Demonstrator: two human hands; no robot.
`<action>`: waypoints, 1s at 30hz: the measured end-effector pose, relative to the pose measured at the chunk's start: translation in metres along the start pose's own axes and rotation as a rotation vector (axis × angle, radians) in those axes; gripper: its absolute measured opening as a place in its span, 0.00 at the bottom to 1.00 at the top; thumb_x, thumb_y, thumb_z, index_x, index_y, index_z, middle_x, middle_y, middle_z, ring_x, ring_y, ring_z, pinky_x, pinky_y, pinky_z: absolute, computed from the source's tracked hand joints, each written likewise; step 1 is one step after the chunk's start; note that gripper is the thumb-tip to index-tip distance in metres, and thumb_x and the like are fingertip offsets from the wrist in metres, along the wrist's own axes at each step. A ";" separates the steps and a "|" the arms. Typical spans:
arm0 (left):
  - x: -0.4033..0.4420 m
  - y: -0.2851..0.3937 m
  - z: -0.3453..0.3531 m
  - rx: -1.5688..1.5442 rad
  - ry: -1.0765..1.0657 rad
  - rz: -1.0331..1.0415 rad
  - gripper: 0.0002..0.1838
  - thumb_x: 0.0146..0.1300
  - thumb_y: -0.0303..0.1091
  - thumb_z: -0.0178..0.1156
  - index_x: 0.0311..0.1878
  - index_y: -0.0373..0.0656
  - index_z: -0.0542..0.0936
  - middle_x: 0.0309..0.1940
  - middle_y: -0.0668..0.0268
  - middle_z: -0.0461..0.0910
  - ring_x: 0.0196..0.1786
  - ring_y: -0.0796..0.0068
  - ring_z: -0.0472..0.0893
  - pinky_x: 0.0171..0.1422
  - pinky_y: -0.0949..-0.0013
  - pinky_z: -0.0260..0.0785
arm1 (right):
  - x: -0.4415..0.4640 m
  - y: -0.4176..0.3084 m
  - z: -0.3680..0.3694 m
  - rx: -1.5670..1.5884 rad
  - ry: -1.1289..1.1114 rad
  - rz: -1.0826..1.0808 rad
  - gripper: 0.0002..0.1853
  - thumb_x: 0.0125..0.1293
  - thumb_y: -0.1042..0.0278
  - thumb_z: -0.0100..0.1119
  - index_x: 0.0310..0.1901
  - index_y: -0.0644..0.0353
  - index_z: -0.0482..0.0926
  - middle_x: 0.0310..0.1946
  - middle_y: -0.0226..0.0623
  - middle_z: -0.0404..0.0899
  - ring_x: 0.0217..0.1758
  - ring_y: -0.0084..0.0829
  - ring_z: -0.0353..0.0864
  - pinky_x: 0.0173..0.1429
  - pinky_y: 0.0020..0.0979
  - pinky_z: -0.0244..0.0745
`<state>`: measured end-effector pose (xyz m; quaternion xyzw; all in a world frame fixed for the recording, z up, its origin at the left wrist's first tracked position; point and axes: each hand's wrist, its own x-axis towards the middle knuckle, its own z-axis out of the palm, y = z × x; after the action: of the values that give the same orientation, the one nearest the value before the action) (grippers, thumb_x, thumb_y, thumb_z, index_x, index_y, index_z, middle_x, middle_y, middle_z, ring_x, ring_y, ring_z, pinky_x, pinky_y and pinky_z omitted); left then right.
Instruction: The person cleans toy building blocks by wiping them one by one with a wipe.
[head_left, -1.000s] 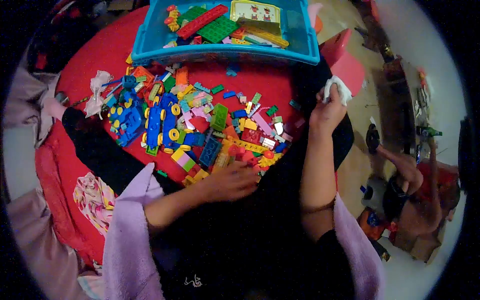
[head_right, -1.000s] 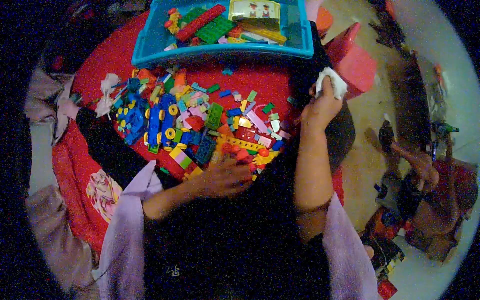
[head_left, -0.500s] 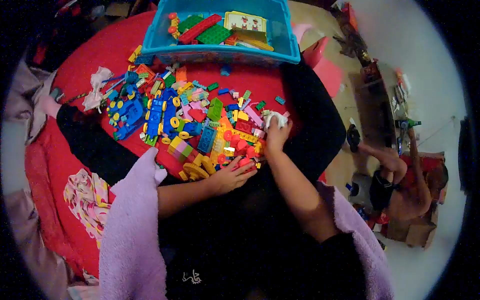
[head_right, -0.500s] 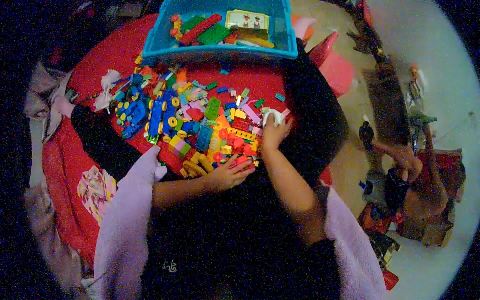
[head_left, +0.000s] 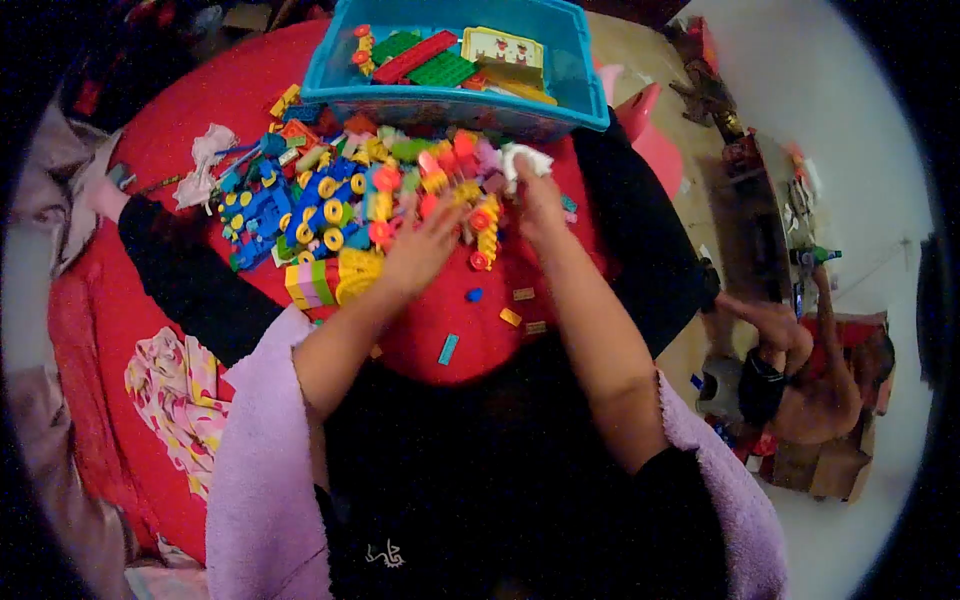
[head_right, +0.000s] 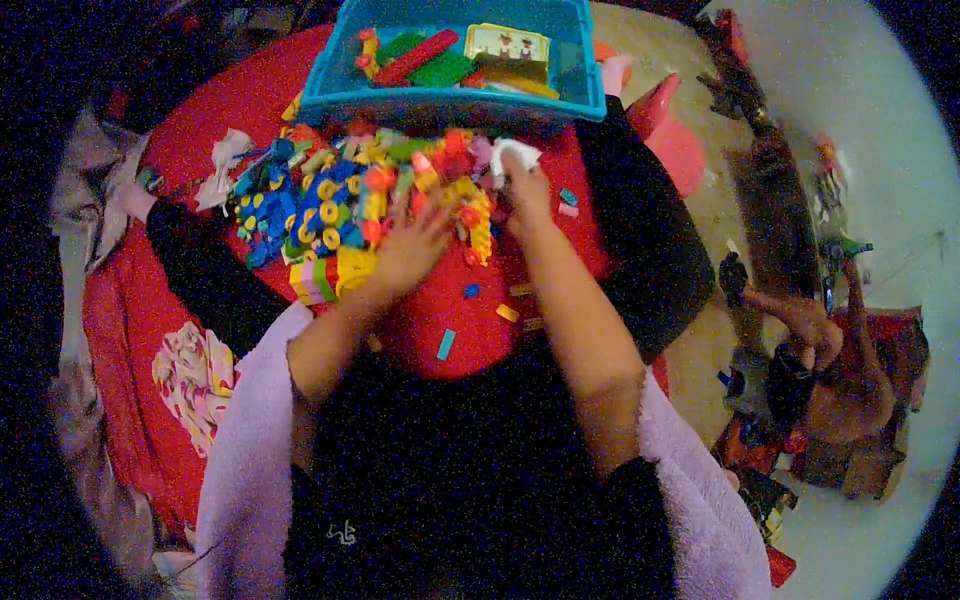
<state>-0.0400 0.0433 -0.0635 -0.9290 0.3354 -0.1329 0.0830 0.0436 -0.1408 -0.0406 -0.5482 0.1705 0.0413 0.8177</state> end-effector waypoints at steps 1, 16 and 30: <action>0.004 -0.011 -0.004 -0.005 -0.007 -0.004 0.16 0.54 0.39 0.53 0.46 0.50 0.77 0.64 0.66 0.59 0.71 0.59 0.44 0.67 0.35 0.36 | -0.012 -0.017 0.002 -0.075 0.039 -0.090 0.13 0.60 0.63 0.56 0.42 0.62 0.75 0.32 0.32 0.78 0.30 0.25 0.75 0.33 0.27 0.70; -0.008 0.109 -0.017 -0.478 -0.046 0.644 0.14 0.55 0.37 0.49 0.43 0.48 0.78 0.61 0.64 0.62 0.69 0.59 0.52 0.70 0.41 0.35 | 0.013 -0.010 -0.034 0.091 0.145 -0.108 0.13 0.60 0.68 0.55 0.46 0.59 0.72 0.40 0.32 0.76 0.40 0.27 0.76 0.43 0.28 0.71; 0.021 0.031 -0.040 -0.540 0.028 0.418 0.15 0.58 0.38 0.48 0.49 0.48 0.73 0.61 0.54 0.61 0.67 0.55 0.55 0.66 0.39 0.44 | 0.032 -0.120 -0.106 -0.439 0.408 -0.435 0.22 0.56 0.59 0.58 0.49 0.66 0.72 0.39 0.35 0.75 0.39 0.26 0.73 0.42 0.27 0.67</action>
<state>-0.0552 0.0031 -0.0291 -0.8267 0.5425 -0.0324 -0.1454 0.0794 -0.2888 0.0188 -0.7308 0.1965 -0.2081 0.6196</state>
